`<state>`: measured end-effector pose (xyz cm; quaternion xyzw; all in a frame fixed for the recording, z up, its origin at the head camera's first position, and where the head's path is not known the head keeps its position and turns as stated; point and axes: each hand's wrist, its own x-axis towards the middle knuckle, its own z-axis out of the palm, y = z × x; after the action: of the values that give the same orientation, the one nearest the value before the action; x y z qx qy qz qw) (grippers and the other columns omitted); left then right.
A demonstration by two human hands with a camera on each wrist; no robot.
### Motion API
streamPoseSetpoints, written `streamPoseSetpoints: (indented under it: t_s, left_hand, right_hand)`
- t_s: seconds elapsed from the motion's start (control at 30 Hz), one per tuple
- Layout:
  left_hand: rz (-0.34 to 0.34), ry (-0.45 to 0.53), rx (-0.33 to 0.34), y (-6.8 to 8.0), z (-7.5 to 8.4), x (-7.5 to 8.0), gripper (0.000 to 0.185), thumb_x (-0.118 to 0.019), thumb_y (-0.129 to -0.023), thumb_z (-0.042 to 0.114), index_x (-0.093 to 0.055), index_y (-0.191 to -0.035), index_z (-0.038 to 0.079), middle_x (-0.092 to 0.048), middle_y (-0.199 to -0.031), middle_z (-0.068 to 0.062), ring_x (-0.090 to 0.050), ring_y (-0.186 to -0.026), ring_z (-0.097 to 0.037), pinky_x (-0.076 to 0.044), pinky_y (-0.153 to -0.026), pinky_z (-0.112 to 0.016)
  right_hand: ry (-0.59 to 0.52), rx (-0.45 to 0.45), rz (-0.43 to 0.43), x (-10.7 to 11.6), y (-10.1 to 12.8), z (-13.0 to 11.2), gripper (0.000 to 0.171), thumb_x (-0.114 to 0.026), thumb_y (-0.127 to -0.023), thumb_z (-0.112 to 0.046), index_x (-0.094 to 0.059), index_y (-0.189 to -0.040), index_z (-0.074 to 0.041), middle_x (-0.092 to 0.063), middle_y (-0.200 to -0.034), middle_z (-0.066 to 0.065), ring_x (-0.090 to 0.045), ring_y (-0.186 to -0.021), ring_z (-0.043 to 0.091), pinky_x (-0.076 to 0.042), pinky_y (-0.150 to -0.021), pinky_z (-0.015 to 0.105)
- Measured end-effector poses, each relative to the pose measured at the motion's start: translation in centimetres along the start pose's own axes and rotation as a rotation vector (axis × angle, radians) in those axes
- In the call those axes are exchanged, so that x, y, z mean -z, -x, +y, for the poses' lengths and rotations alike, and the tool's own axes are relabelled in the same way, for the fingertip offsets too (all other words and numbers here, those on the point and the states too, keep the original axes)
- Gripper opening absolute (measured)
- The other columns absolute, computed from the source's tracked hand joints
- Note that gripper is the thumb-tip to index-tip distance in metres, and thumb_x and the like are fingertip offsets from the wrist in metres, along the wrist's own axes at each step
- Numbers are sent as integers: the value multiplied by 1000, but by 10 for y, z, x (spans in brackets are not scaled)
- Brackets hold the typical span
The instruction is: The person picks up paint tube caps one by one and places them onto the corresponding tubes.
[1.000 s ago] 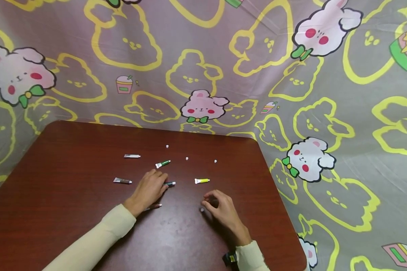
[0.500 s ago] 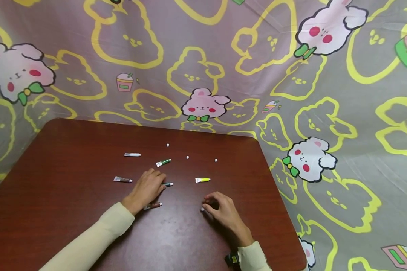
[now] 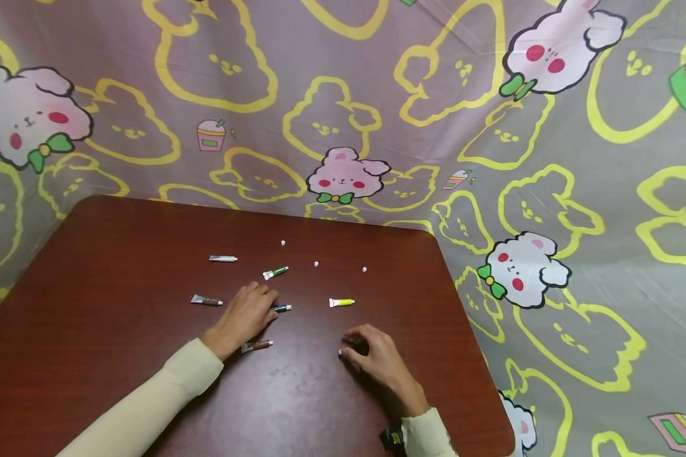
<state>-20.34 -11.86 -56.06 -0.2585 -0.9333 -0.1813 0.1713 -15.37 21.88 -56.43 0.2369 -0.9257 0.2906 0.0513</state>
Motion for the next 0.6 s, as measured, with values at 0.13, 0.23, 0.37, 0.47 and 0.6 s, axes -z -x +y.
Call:
streamPoseSetpoints:
  t_s: [0.13, 0.23, 0.37, 0.47, 0.6]
  left_hand:
    - [-9, -2, 11, 1, 2, 4, 28, -92, -83, 15, -66, -93, 9, -68, -88, -8, -58, -85, -28, -51, -78, -45]
    - [-12, -4, 16, 3, 4, 7, 29, -93, -82, 16, -67, -94, 9, -68, -89, -7, -58, -85, -28, -51, -78, -45]
    - [-3, 2, 15, 6, 4, 10, 27, -93, -82, 15, -70, -95, 9, -69, -89, -6, -59, -85, -26, -51, -77, -44]
    - [-2, 7, 13, 9, 3, 13, 25, -92, -83, 14, -71, -96, 9, -70, -90, -6, -60, -85, -26, -52, -77, -44]
    - [-20, 13, 17, 12, 2, 17, 24, -91, -84, 14, -71, -96, 10, -71, -89, -5, -59, -84, -25, -52, -78, -45]
  right_hand:
    - [12, 2, -14, 0, 0, 0, 31, -91, -89, -20, -78, -116, -11, -78, -107, 0, -75, -96, 16, -61, -90, 37]
    - [26, 7, -23, 0, 0, -1, 32, -92, -88, -20, -78, -115, -11, -78, -106, 0, -74, -96, 16, -61, -89, 37]
    - [59, 11, -40, 0, -1, -1, 33, -92, -88, -23, -79, -116, -12, -77, -105, -1, -72, -97, 16, -59, -89, 38]
    - [89, 16, -54, 0, -1, -2, 34, -92, -87, -26, -79, -116, -14, -77, -106, -3, -70, -99, 15, -56, -90, 39]
    - [113, 19, -69, -1, -1, -3, 34, -92, -87, -28, -79, -115, -14, -75, -102, -3, -68, -97, 15, -54, -89, 41]
